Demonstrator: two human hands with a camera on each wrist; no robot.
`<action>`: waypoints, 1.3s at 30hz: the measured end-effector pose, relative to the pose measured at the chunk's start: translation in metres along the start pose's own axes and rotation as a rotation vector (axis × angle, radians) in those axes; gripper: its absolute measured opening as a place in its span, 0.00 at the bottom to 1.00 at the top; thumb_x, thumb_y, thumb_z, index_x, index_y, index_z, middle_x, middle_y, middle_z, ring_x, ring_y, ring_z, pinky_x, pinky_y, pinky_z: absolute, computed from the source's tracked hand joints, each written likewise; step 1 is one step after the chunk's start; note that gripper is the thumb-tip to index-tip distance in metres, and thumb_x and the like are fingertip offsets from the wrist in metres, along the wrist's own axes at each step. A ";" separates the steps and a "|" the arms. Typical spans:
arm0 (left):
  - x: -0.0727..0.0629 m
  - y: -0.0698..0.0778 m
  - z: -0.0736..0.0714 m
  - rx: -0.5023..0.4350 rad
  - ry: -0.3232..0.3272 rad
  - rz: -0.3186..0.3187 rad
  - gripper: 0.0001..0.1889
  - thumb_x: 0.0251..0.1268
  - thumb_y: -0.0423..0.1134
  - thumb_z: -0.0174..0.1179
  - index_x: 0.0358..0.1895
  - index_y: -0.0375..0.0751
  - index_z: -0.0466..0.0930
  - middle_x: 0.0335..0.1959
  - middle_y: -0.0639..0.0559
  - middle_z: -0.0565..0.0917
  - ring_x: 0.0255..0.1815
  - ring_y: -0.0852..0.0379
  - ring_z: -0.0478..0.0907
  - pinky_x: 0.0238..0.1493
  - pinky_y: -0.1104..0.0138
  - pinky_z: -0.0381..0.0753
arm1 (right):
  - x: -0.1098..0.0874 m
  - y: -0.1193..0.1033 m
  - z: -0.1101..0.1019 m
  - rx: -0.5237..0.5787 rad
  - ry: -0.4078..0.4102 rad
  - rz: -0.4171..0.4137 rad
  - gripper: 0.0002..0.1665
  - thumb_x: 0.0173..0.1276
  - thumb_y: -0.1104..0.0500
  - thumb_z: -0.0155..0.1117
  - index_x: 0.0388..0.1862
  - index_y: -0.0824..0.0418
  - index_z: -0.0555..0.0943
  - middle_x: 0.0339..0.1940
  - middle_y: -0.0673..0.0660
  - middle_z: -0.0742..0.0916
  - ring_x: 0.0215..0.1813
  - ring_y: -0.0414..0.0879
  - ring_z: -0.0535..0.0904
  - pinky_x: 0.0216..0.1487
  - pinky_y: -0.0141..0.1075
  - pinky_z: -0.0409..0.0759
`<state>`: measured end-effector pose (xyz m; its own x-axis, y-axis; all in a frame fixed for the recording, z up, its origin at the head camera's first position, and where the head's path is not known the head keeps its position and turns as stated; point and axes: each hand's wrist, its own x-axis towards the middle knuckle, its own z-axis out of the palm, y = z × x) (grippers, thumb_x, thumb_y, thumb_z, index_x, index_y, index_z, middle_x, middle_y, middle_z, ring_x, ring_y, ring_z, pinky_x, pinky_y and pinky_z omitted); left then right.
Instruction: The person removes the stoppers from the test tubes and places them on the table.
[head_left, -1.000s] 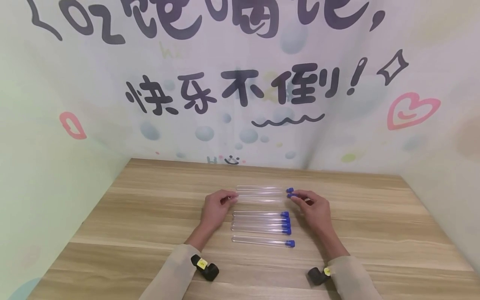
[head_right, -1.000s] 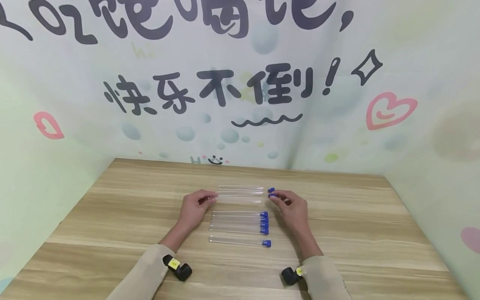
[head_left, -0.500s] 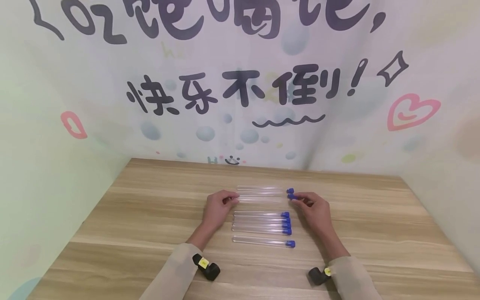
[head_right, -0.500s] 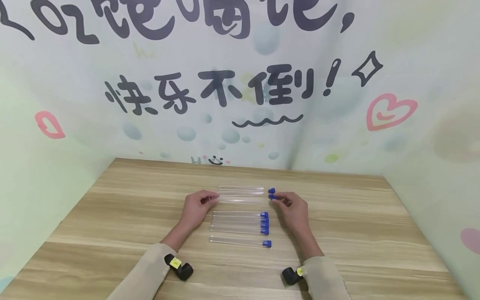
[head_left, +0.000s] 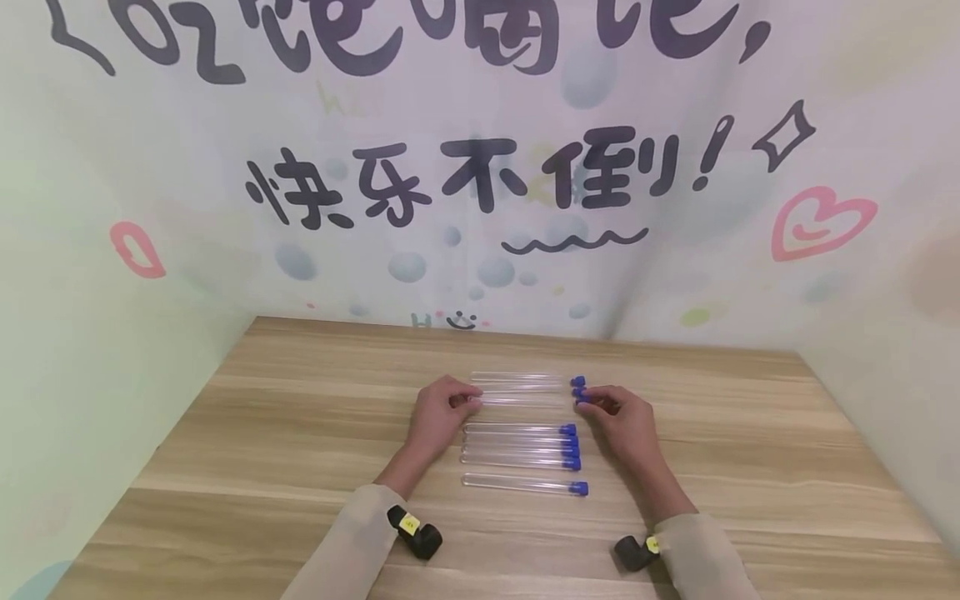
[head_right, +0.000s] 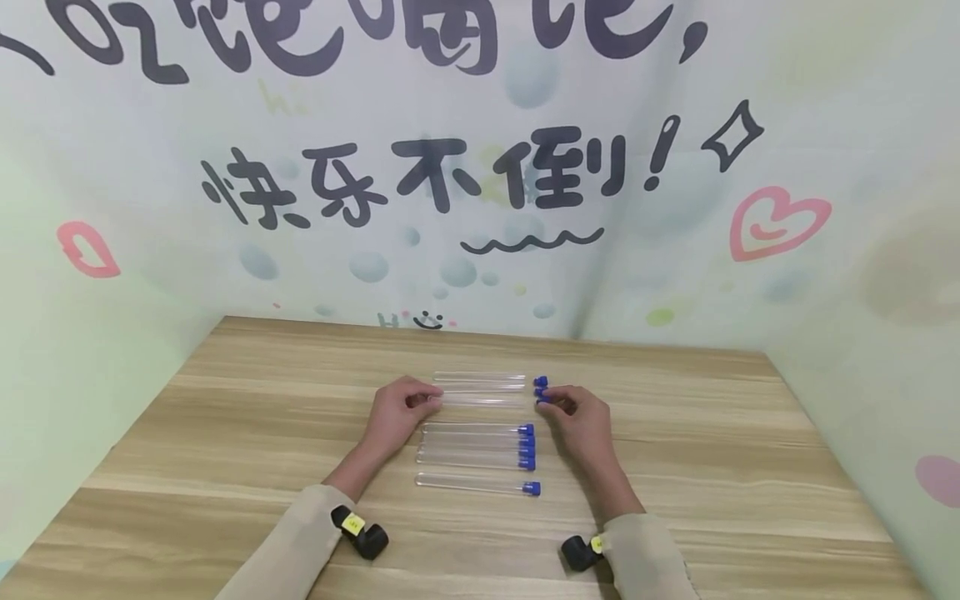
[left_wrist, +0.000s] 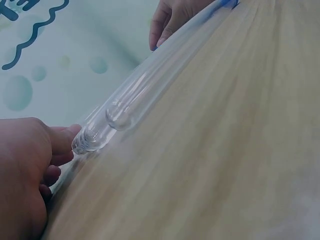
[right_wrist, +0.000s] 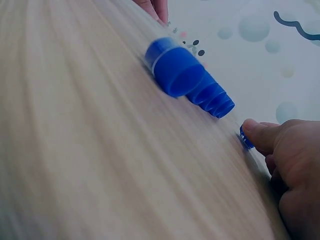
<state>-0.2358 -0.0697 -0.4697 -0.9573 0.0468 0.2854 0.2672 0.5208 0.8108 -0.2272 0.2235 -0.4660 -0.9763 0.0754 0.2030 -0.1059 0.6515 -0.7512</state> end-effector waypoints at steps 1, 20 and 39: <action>0.000 0.000 0.000 0.000 -0.005 -0.004 0.06 0.56 0.37 0.69 0.37 0.47 0.88 0.29 0.59 0.78 0.30 0.60 0.74 0.33 0.66 0.75 | 0.000 0.000 0.000 -0.003 0.000 -0.001 0.16 0.59 0.51 0.71 0.44 0.56 0.85 0.37 0.51 0.85 0.38 0.45 0.75 0.40 0.37 0.74; 0.004 0.007 -0.001 0.043 -0.054 -0.028 0.07 0.54 0.39 0.71 0.37 0.46 0.88 0.31 0.57 0.77 0.33 0.58 0.75 0.36 0.64 0.75 | 0.003 -0.002 0.001 -0.034 0.014 -0.051 0.11 0.59 0.57 0.72 0.41 0.56 0.85 0.35 0.51 0.82 0.36 0.45 0.74 0.38 0.37 0.74; 0.003 0.003 0.001 0.067 -0.024 0.022 0.10 0.53 0.36 0.71 0.40 0.49 0.88 0.31 0.55 0.78 0.34 0.58 0.74 0.37 0.62 0.74 | 0.001 -0.004 -0.003 0.016 0.019 -0.075 0.10 0.60 0.56 0.71 0.41 0.55 0.86 0.36 0.51 0.82 0.35 0.45 0.74 0.36 0.34 0.72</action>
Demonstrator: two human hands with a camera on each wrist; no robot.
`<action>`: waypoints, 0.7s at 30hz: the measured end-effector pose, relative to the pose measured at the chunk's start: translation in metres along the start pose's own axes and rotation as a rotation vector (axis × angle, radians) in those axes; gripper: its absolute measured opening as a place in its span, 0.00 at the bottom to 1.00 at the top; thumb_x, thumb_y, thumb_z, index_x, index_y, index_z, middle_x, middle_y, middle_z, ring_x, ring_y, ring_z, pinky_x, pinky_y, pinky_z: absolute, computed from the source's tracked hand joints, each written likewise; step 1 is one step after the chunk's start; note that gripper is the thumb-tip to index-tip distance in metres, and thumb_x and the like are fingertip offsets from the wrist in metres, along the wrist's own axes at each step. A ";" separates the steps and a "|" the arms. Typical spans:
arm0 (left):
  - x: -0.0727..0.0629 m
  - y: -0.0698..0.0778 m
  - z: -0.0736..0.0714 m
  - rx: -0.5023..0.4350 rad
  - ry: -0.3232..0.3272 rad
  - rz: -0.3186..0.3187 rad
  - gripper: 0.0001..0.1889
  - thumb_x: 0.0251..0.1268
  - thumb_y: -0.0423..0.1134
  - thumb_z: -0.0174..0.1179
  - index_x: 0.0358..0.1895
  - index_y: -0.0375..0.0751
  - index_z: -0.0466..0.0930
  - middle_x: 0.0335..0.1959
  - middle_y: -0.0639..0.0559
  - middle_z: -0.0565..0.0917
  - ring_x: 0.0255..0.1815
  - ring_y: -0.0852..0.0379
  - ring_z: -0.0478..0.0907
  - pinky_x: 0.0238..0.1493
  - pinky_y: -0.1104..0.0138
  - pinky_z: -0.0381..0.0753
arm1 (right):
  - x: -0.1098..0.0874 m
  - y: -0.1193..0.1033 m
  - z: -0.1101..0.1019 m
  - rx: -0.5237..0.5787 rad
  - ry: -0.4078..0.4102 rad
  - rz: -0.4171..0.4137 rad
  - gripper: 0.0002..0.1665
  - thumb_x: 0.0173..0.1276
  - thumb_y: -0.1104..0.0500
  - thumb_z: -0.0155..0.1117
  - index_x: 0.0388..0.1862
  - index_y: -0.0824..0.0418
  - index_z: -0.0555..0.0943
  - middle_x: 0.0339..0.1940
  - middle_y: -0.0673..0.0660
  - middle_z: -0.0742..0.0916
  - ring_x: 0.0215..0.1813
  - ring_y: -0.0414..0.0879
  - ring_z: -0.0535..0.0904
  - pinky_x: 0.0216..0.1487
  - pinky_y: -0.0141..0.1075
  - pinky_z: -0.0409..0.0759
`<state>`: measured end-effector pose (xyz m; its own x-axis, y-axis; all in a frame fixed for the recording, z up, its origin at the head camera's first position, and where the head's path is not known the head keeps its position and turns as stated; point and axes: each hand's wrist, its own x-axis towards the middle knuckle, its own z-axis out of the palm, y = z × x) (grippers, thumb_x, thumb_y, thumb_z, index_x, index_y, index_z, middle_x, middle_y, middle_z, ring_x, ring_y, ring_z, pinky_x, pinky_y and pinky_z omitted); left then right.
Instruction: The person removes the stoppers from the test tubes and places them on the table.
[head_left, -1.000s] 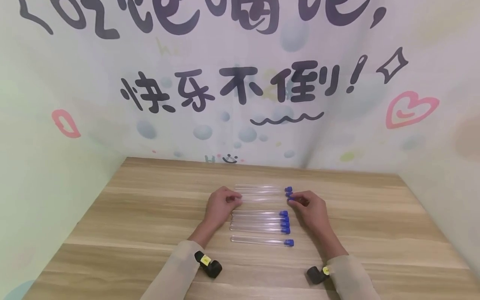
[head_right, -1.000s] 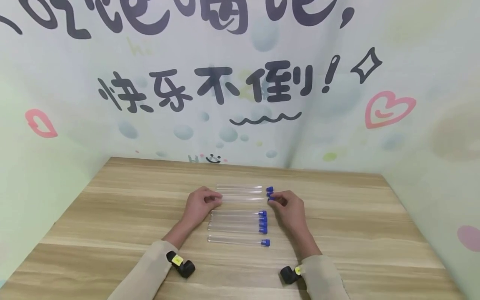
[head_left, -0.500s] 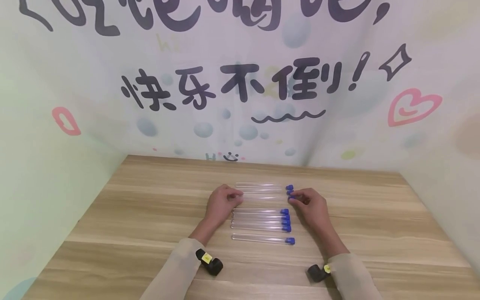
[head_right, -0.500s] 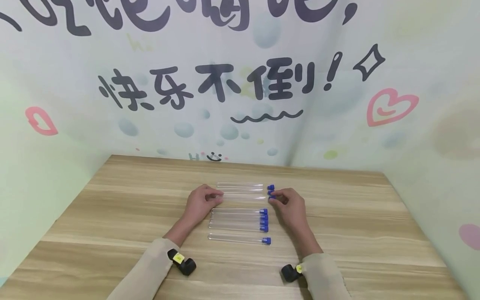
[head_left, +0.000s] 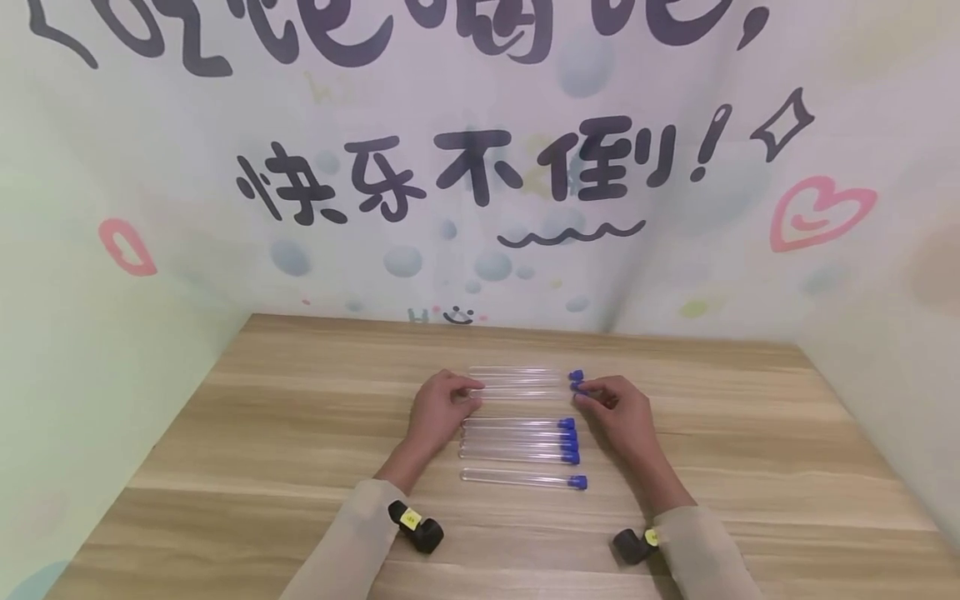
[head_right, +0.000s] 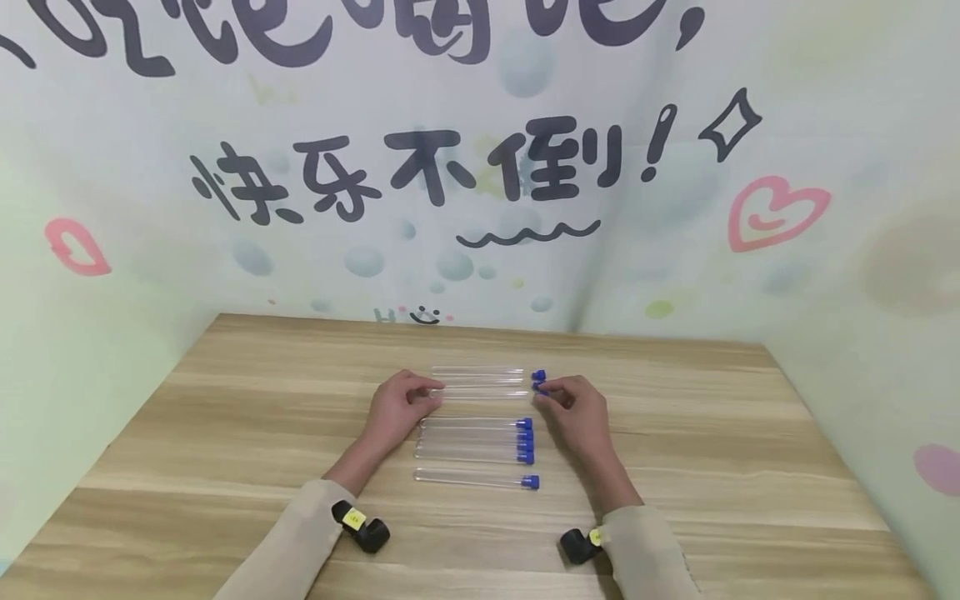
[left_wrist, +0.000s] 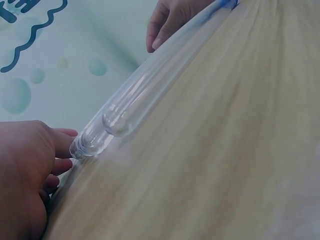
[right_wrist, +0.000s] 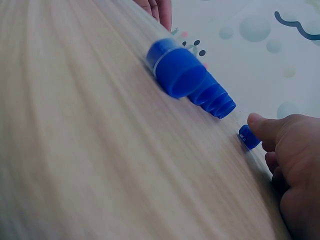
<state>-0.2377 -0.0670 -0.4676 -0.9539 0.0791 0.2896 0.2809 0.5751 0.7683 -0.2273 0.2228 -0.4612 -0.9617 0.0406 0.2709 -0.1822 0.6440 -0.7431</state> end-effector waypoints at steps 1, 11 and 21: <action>0.000 -0.001 0.000 0.002 0.001 -0.004 0.10 0.53 0.36 0.71 0.40 0.49 0.88 0.31 0.55 0.77 0.34 0.58 0.74 0.37 0.62 0.74 | 0.000 0.000 0.000 0.005 0.002 -0.003 0.10 0.61 0.55 0.71 0.41 0.55 0.86 0.36 0.51 0.82 0.35 0.45 0.74 0.36 0.34 0.72; -0.003 -0.002 -0.001 -0.086 0.024 -0.025 0.08 0.54 0.35 0.69 0.39 0.48 0.87 0.30 0.56 0.77 0.30 0.59 0.72 0.32 0.65 0.74 | 0.000 0.002 0.003 0.034 0.102 -0.015 0.10 0.66 0.53 0.66 0.40 0.57 0.85 0.37 0.51 0.85 0.37 0.43 0.78 0.39 0.32 0.76; -0.009 0.002 -0.008 -0.160 0.057 -0.088 0.10 0.57 0.38 0.69 0.43 0.45 0.84 0.31 0.55 0.78 0.30 0.57 0.72 0.32 0.65 0.72 | -0.004 -0.004 0.002 0.113 0.188 0.098 0.17 0.68 0.46 0.62 0.44 0.59 0.84 0.39 0.53 0.86 0.38 0.44 0.78 0.35 0.29 0.76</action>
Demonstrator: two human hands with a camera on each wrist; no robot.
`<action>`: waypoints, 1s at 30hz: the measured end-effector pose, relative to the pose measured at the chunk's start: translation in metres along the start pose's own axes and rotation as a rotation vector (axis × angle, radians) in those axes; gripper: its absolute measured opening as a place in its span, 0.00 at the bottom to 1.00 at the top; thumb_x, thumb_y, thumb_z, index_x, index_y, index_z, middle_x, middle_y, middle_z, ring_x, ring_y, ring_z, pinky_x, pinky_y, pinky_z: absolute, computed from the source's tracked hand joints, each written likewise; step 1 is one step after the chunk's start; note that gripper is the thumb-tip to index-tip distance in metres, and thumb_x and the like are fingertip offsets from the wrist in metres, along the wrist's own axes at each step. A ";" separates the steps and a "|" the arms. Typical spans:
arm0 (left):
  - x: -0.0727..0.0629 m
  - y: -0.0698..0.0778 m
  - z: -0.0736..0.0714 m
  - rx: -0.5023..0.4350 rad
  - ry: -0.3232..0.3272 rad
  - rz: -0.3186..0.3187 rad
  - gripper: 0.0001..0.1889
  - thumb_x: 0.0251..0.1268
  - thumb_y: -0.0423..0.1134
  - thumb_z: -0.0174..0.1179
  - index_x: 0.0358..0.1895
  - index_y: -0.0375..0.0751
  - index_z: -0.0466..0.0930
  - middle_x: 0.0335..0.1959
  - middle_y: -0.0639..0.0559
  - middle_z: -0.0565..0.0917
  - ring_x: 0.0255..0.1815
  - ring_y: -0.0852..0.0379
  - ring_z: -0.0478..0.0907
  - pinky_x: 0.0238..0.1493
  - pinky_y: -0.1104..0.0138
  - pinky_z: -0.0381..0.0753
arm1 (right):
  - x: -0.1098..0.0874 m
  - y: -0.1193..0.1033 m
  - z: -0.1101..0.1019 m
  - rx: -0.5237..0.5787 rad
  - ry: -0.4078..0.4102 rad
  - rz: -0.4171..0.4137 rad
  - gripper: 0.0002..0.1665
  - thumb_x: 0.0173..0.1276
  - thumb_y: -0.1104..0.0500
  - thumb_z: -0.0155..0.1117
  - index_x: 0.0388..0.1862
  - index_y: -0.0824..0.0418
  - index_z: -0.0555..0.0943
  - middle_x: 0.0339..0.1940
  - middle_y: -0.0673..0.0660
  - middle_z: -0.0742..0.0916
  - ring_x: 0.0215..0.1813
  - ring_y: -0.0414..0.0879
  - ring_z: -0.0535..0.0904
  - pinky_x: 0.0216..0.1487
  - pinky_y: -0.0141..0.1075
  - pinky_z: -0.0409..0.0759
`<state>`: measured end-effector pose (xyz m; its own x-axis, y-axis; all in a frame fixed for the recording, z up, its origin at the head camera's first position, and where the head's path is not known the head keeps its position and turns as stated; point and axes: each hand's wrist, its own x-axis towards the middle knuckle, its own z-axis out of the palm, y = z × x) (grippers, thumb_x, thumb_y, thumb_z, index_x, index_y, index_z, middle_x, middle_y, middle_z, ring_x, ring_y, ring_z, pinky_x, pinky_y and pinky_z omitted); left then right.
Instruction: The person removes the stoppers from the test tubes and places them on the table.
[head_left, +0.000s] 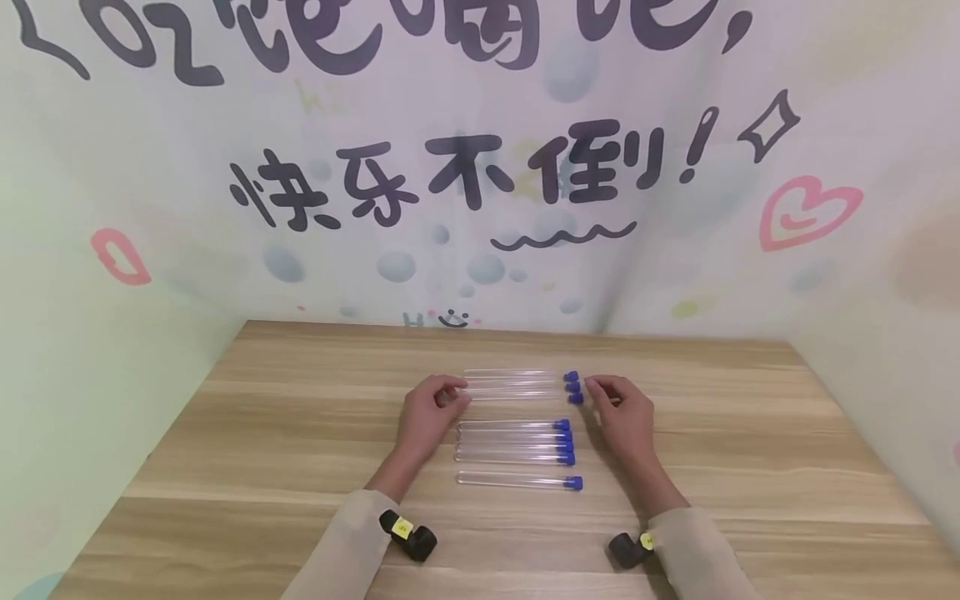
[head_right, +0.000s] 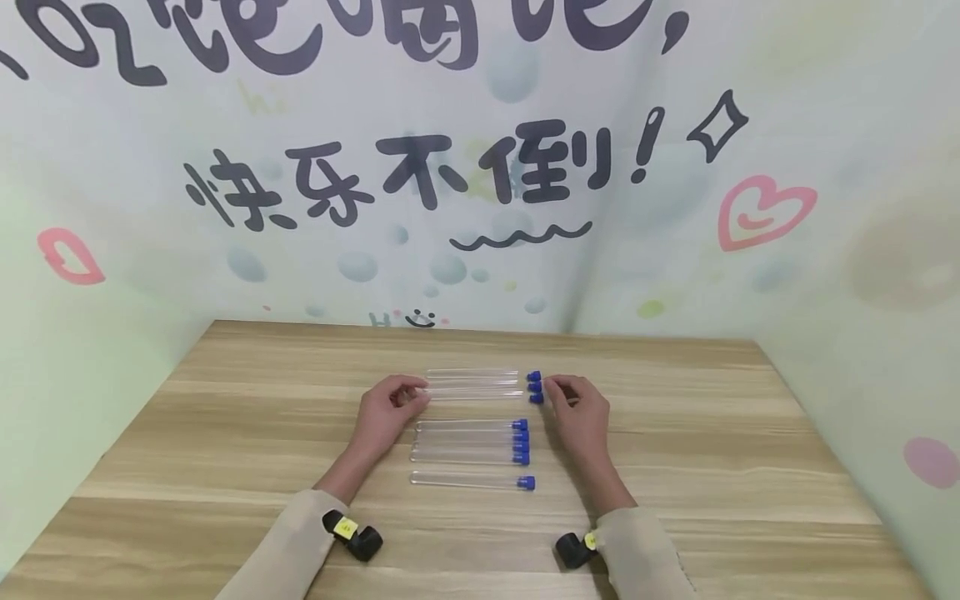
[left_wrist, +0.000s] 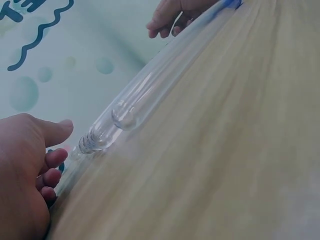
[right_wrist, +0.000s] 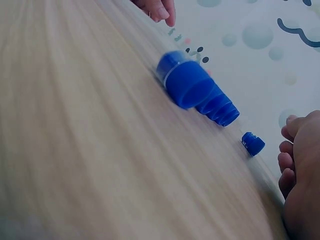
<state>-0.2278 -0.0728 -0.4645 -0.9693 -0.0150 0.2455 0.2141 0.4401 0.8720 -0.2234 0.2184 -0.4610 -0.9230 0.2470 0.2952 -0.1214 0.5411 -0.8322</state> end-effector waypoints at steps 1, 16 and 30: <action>-0.001 0.000 0.000 -0.005 -0.001 -0.006 0.10 0.57 0.38 0.69 0.42 0.45 0.84 0.31 0.55 0.78 0.30 0.57 0.72 0.32 0.66 0.72 | 0.000 -0.001 0.000 0.007 0.002 0.004 0.18 0.68 0.46 0.62 0.44 0.59 0.84 0.39 0.53 0.86 0.38 0.44 0.78 0.35 0.29 0.76; -0.008 -0.004 -0.005 -0.022 -0.048 -0.010 0.08 0.57 0.38 0.69 0.39 0.48 0.82 0.30 0.57 0.78 0.30 0.57 0.72 0.31 0.68 0.73 | -0.018 -0.005 -0.003 0.008 -0.104 -0.061 0.11 0.65 0.51 0.66 0.39 0.56 0.85 0.36 0.50 0.86 0.36 0.43 0.78 0.36 0.29 0.76; -0.022 -0.004 -0.015 -0.021 -0.116 0.047 0.09 0.54 0.35 0.70 0.37 0.44 0.82 0.27 0.57 0.79 0.28 0.58 0.73 0.30 0.68 0.75 | -0.032 -0.002 -0.008 -0.050 -0.245 -0.133 0.07 0.64 0.56 0.68 0.41 0.52 0.84 0.34 0.46 0.84 0.36 0.43 0.77 0.36 0.32 0.76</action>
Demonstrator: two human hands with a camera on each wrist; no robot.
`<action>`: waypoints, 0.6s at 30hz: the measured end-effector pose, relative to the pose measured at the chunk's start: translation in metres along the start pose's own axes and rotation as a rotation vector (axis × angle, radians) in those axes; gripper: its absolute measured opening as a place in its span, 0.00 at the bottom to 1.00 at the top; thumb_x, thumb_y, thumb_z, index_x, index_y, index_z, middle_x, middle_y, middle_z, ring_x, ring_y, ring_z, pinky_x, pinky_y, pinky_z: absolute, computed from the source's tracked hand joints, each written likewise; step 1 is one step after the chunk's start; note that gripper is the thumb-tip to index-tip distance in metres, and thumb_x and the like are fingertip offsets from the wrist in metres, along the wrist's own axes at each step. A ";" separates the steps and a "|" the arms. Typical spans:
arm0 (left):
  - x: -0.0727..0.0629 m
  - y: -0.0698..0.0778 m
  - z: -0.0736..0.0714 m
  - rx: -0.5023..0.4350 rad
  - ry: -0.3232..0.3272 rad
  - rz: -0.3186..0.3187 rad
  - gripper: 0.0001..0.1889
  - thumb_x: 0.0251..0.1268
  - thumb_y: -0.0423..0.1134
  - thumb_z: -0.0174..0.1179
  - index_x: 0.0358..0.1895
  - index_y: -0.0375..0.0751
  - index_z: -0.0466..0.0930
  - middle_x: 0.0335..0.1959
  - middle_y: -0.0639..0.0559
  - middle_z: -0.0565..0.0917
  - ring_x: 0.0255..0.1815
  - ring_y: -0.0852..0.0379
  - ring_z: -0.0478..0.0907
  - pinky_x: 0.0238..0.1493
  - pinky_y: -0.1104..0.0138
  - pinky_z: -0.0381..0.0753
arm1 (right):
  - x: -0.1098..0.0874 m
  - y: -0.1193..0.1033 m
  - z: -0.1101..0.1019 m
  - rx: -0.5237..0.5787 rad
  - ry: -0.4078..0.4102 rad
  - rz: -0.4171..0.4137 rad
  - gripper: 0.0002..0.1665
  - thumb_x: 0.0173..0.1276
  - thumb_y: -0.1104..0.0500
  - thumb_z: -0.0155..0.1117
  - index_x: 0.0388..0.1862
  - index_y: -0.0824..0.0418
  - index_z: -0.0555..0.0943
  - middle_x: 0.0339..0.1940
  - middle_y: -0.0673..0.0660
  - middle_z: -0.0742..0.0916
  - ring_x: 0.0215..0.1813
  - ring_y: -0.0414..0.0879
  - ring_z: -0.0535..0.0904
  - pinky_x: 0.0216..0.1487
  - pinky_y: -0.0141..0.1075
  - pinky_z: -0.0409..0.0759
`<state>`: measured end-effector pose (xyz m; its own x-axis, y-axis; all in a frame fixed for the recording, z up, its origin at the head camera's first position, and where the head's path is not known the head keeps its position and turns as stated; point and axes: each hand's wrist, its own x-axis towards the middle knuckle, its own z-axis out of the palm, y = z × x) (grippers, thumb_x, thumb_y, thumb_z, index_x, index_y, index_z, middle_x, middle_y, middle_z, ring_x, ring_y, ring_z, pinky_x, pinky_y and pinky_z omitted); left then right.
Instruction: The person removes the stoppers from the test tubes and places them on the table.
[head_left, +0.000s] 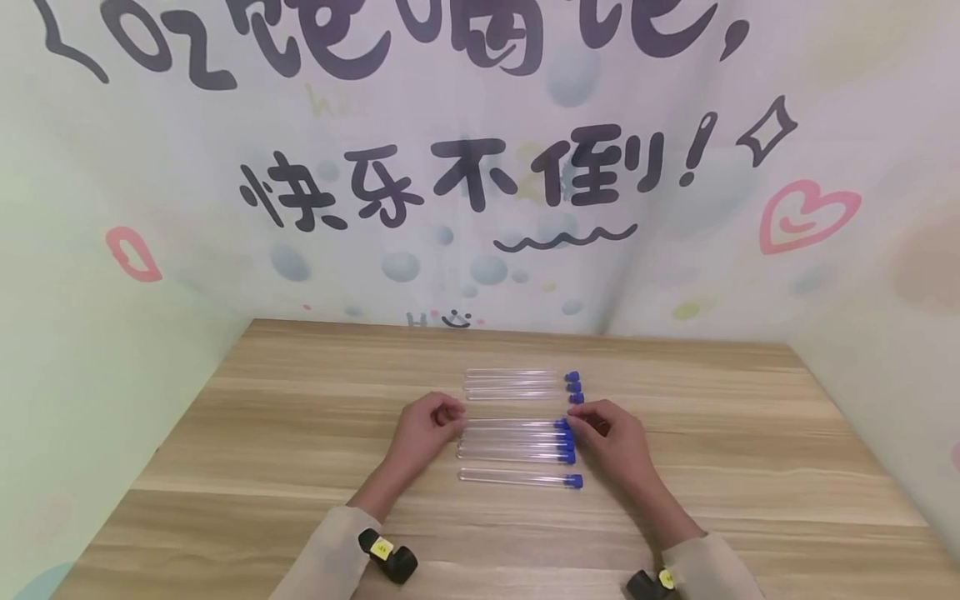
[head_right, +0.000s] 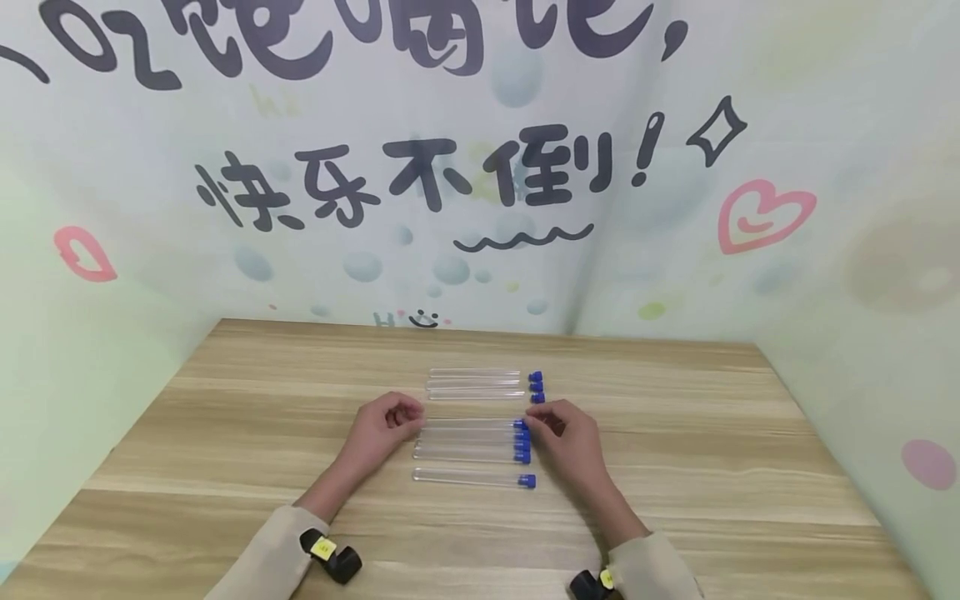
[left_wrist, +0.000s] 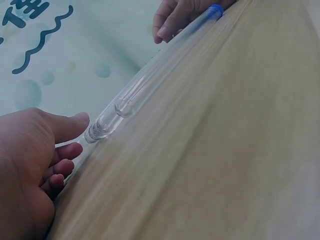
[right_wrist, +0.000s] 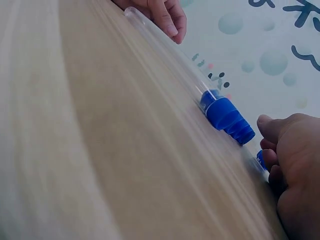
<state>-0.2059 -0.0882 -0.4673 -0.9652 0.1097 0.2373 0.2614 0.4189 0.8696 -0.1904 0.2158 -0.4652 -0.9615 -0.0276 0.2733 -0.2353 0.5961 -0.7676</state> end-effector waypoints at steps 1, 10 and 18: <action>0.000 0.000 0.000 0.003 -0.003 -0.001 0.08 0.54 0.35 0.70 0.37 0.44 0.82 0.27 0.57 0.79 0.29 0.58 0.74 0.31 0.68 0.75 | 0.000 0.000 0.000 0.000 -0.005 -0.003 0.07 0.64 0.56 0.68 0.41 0.52 0.84 0.34 0.46 0.84 0.36 0.43 0.77 0.37 0.32 0.76; -0.001 -0.001 0.001 0.008 -0.009 -0.006 0.08 0.54 0.34 0.70 0.37 0.45 0.83 0.29 0.58 0.80 0.29 0.59 0.75 0.32 0.68 0.76 | 0.001 0.001 0.000 -0.051 -0.027 -0.014 0.08 0.64 0.59 0.67 0.43 0.53 0.84 0.36 0.46 0.84 0.37 0.41 0.77 0.38 0.33 0.77; 0.001 -0.001 0.001 0.057 -0.014 0.024 0.07 0.55 0.34 0.69 0.38 0.44 0.84 0.30 0.59 0.81 0.30 0.61 0.75 0.31 0.69 0.76 | 0.003 0.001 0.001 -0.083 -0.044 -0.032 0.09 0.63 0.62 0.68 0.43 0.55 0.85 0.36 0.47 0.85 0.36 0.41 0.77 0.37 0.33 0.77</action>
<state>-0.2068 -0.0882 -0.4686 -0.9588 0.1325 0.2512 0.2839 0.4664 0.8378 -0.1938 0.2156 -0.4655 -0.9596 -0.0819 0.2693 -0.2548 0.6591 -0.7075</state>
